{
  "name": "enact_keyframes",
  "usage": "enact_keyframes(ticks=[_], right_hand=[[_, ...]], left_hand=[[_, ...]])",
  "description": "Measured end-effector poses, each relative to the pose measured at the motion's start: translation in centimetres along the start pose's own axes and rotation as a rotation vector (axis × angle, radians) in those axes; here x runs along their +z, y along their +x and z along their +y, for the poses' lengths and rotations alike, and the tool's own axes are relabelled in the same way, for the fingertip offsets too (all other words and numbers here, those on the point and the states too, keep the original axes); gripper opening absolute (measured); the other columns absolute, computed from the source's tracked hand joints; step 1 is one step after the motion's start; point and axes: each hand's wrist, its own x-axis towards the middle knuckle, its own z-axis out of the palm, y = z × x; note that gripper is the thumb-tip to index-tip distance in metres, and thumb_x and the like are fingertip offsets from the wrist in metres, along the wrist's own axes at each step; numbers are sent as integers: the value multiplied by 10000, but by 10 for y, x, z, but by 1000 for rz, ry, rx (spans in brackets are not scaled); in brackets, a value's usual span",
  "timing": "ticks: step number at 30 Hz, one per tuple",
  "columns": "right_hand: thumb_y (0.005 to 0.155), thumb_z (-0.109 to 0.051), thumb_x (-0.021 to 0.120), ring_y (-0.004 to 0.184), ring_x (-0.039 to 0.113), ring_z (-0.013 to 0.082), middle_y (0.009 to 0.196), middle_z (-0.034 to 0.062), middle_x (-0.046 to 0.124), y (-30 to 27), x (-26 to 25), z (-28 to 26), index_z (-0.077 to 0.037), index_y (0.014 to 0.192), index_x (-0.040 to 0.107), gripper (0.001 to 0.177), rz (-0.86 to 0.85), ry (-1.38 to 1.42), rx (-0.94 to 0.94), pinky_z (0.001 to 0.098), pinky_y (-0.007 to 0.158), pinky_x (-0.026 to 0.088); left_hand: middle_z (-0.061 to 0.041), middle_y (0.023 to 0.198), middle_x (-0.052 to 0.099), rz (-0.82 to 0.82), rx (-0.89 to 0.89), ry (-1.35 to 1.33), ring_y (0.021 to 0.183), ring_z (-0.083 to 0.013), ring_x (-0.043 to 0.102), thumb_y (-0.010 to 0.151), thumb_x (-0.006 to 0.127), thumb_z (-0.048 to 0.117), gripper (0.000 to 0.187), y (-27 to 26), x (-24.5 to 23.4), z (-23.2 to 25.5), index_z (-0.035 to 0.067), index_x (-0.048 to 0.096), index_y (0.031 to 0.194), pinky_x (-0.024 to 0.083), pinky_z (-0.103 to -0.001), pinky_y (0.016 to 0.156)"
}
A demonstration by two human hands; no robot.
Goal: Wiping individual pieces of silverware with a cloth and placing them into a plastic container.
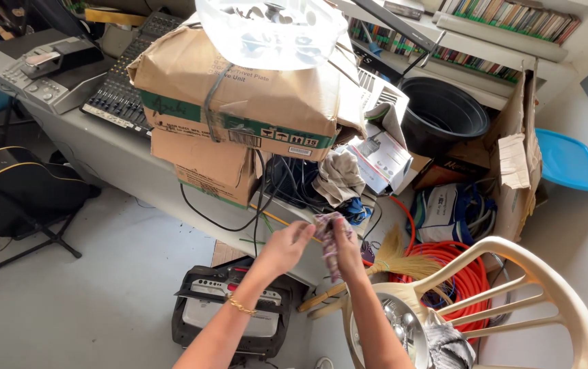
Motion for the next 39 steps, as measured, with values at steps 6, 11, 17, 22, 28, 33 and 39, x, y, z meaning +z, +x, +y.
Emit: enact_keyframes(ticks=[6,11,17,22,28,33,39], right_hand=[[970,-344,715,827,642,145,976,46,783,-35,11,-24,-87,1111,815,310,-118,94,11,383,896,547],[855,-63,747,608,564,124,816,99,705,-54,-20,-23,42,1102,713,270,-335,147,200,253,549,440],[846,15,736,503,563,116,645,91,667,4,-37,-64,-28,1003,722,164,-334,184,-12,259,455,428],[909,-117,745,544,691,193,718,102,720,83,12,-199,-69,917,703,64,-81,249,-112,304,532,543],[933,-214,721,655,770,230,864,242,739,251,99,-291,-15,1186,744,323,-265,413,-279,321,631,647],[934,-67,721,551,760,251,778,193,758,260,112,-276,-88,909,690,45,-169,533,-182,343,493,615],[913,-9,789,649,727,218,843,75,690,162,30,-154,-93,935,650,164,-177,586,-198,281,539,592]], left_hand=[[-296,1193,705,493,398,302,1146,-419,676,1111,404,293,478,40,28,-33,-67,657,1298,544,-496,957],[-149,1154,762,853,467,227,1015,-319,728,1043,516,187,320,22,-31,-15,-27,749,1088,586,-357,852],[-146,1135,712,611,427,-343,1069,-282,633,1076,362,399,491,15,-48,-7,50,586,1338,514,-391,926],[-276,1395,612,516,331,-306,1314,-445,554,1032,534,351,590,-1,-43,-12,83,402,1540,458,-560,1086],[-235,1339,662,310,283,-231,1238,-431,629,1015,568,324,579,-26,-21,-31,86,404,1518,507,-547,1031],[-119,1429,629,183,88,-131,1321,-311,596,1022,540,383,582,-29,-28,-63,158,392,1538,500,-471,1073],[-128,1246,735,182,28,-230,1234,-337,647,1001,605,390,437,-11,1,-70,170,630,1378,484,-463,1080]])
